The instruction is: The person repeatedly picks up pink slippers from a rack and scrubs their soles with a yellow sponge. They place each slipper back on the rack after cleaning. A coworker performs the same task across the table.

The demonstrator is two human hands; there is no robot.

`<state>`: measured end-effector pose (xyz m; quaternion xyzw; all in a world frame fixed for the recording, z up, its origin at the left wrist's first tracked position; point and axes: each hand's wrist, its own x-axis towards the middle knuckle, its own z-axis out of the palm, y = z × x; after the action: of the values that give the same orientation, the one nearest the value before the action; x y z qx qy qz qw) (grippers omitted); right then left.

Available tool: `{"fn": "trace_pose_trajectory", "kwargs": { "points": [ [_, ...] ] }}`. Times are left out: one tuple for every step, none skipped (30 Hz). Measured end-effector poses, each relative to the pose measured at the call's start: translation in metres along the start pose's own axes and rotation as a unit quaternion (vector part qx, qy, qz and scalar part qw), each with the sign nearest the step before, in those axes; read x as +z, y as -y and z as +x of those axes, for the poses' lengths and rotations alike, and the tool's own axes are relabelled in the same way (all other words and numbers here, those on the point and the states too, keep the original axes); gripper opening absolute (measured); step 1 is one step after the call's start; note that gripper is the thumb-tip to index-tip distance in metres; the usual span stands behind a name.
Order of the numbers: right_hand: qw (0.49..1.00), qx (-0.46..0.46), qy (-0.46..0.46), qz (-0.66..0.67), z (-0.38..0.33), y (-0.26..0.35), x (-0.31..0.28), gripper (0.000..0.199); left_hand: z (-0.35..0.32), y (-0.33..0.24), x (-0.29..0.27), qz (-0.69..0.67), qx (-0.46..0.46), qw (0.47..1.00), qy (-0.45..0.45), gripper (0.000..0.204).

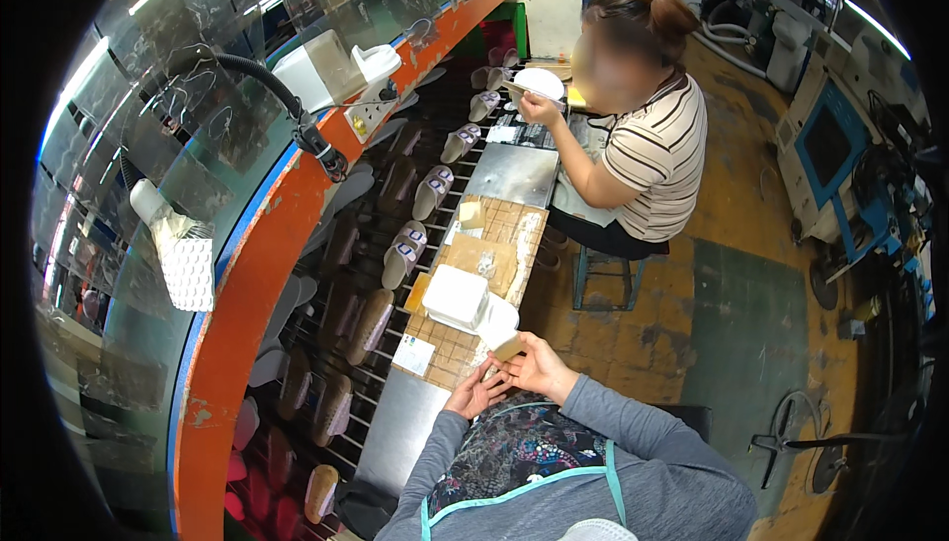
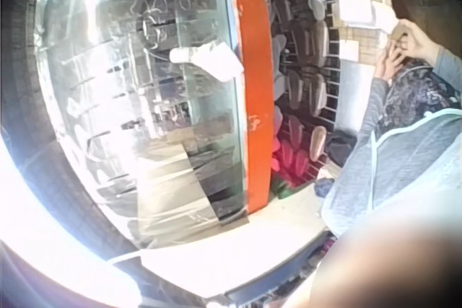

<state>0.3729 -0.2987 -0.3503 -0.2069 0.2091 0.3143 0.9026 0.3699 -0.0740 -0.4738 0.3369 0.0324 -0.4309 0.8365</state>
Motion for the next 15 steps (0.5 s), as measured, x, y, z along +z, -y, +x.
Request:
{"fn": "trace_pose_trajectory", "kwargs": {
  "points": [
    [1.000, 0.001, 0.000, 0.001, 0.0007, -0.0001, -0.0004, 0.041, -0.0002, -0.0002, 0.0008, 0.001, 0.001, 1.000, -0.002, 0.059],
    [1.000, 0.000, -0.007, 0.005, 0.0012, -0.0004, -0.0009, 0.040, -0.0004, -0.0004, 0.0016, 0.000, 0.001, 1.000, -0.009, 0.059],
    [1.000, 0.002, 0.000, 0.004, 0.0021, -0.0006, -0.0012, 0.040, -0.0005, -0.0007, 0.0023, 0.004, 0.001, 1.000, -0.006, 0.059],
    [1.000, 0.003, 0.001, 0.006, 0.0027, -0.0008, -0.0015, 0.041, -0.0006, -0.0009, 0.0029, 0.007, 0.001, 1.000, -0.007, 0.059],
    [1.000, 0.003, 0.002, 0.007, 0.0032, -0.0010, -0.0018, 0.041, -0.0008, -0.0011, 0.0034, 0.009, 0.000, 1.000, -0.019, 0.059],
    [1.000, 0.004, 0.002, 0.006, 0.0035, -0.0011, -0.0018, 0.041, -0.0009, -0.0013, 0.0039, 0.011, 0.001, 1.000, -0.010, 0.059],
    [1.000, 0.004, 0.002, 0.005, 0.0037, -0.0011, -0.0018, 0.040, -0.0009, -0.0015, 0.0041, 0.012, 0.002, 1.000, -0.013, 0.058],
    [1.000, 0.002, -0.002, 0.006, 0.0036, -0.0009, -0.0014, 0.040, -0.0010, -0.0017, 0.0044, 0.013, 0.002, 1.000, -0.021, 0.058],
    [1.000, 0.004, -0.001, 0.004, 0.0034, -0.0009, -0.0008, 0.040, -0.0011, -0.0019, 0.0043, 0.013, 0.003, 1.000, -0.013, 0.058],
    [1.000, 0.004, -0.003, 0.004, 0.0028, -0.0007, -0.0001, 0.040, -0.0011, -0.0021, 0.0043, 0.013, 0.003, 1.000, -0.011, 0.058],
    [1.000, 0.002, -0.009, 0.005, 0.0021, -0.0007, 0.0007, 0.040, -0.0011, -0.0022, 0.0041, 0.016, 0.002, 1.000, -0.021, 0.058],
    [1.000, 0.003, -0.008, 0.005, 0.0013, -0.0006, 0.0016, 0.040, -0.0011, -0.0022, 0.0038, 0.012, 0.003, 1.000, -0.009, 0.058],
    [1.000, 0.001, -0.011, 0.006, 0.0005, -0.0007, 0.0027, 0.040, -0.0012, -0.0020, 0.0035, 0.011, 0.003, 1.000, -0.009, 0.057],
    [1.000, 0.000, -0.014, 0.007, -0.0002, -0.0008, 0.0034, 0.040, -0.0010, -0.0018, 0.0028, 0.011, 0.006, 1.000, -0.011, 0.057],
    [1.000, 0.001, -0.016, 0.002, -0.0013, -0.0008, 0.0041, 0.040, -0.0012, -0.0013, 0.0024, 0.002, 0.003, 1.000, -0.009, 0.056]
  ]
}}
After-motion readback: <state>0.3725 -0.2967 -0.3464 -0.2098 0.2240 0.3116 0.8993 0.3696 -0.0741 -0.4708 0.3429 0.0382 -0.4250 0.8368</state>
